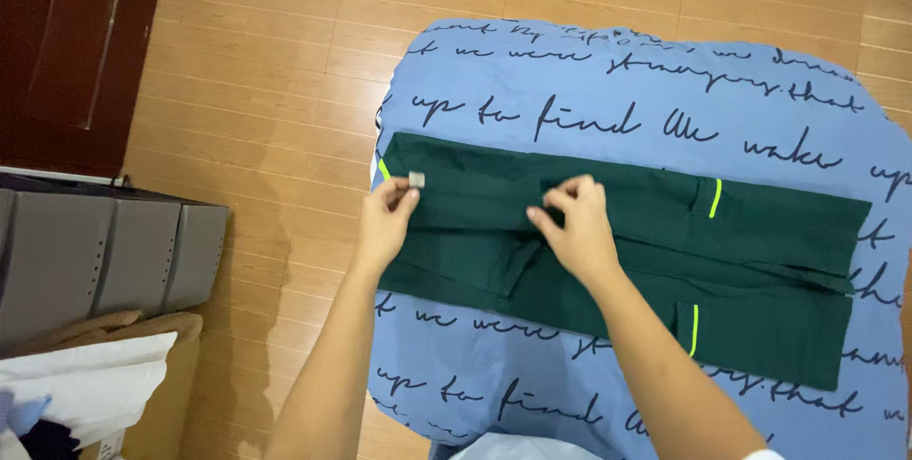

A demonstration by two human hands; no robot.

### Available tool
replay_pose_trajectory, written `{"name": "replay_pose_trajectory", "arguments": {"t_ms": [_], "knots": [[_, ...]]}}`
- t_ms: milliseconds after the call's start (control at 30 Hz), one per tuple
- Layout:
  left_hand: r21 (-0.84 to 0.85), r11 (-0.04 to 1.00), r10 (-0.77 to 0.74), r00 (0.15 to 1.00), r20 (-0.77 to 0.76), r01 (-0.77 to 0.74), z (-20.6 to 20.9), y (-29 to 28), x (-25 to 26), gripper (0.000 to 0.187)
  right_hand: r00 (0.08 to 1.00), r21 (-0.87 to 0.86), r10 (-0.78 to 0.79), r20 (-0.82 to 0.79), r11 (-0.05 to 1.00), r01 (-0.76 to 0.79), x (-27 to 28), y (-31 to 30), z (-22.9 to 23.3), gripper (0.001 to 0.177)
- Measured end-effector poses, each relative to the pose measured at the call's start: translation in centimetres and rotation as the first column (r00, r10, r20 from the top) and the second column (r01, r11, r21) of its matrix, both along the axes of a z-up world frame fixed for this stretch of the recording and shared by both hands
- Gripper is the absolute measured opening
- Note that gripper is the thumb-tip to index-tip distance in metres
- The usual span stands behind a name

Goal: The person picks up a green shirt from a pile of clothes, spreads it out on a blue ottoman to fold it by hand, and then places the folded shirt inside an open suitcase.

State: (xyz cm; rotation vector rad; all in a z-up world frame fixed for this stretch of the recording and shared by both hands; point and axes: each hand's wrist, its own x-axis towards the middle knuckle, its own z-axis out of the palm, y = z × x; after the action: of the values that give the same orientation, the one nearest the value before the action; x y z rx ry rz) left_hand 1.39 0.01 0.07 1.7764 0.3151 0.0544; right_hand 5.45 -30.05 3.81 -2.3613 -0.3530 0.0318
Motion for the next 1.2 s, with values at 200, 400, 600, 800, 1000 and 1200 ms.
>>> {"name": "replay_pose_trajectory", "arguments": {"t_ms": [200, 400, 600, 800, 1000, 1200], "knots": [[0.393, 0.915, 0.183, 0.962, -0.200, -0.092, 2.8, -1.4, -0.3, 0.035, 0.987, -0.118, -0.068, -0.145, 0.992, 0.051, 1.2, 0.1, 0.1, 0.025], [0.599, 0.800, 0.125, 0.966, -0.225, 0.036, 5.3, -2.8, -1.9, 0.054, 0.991, -0.246, -0.067, -0.115, 0.969, 0.037, -0.6, 0.4, 0.8, 0.045], [0.819, 0.573, 0.002, 1.000, -0.030, 0.024, 7.3, -8.4, -2.6, 0.056, 0.992, -0.334, 0.043, 0.117, 0.942, -0.001, -3.0, -2.1, -0.5, 0.059], [0.744, 0.629, -0.375, 0.926, 0.039, 0.223, 6.0, -15.9, -1.6, 0.053, 0.994, -0.456, 0.075, 0.082, 0.889, -0.030, -4.3, -10.1, -0.5, 0.060], [0.774, 0.562, -0.471, 0.882, 0.009, 0.292, 4.8, -20.6, 0.3, 0.041, 0.982, -0.574, -0.098, 0.159, 0.800, 0.173, -3.7, -21.2, 1.3, 0.051], [0.839, 0.481, -0.511, 0.859, 0.030, 0.256, 3.5, -20.9, 1.7, 0.030, 0.993, -0.418, -0.096, 0.065, 0.901, 0.114, -2.9, -30.0, 2.5, 0.054]]}}
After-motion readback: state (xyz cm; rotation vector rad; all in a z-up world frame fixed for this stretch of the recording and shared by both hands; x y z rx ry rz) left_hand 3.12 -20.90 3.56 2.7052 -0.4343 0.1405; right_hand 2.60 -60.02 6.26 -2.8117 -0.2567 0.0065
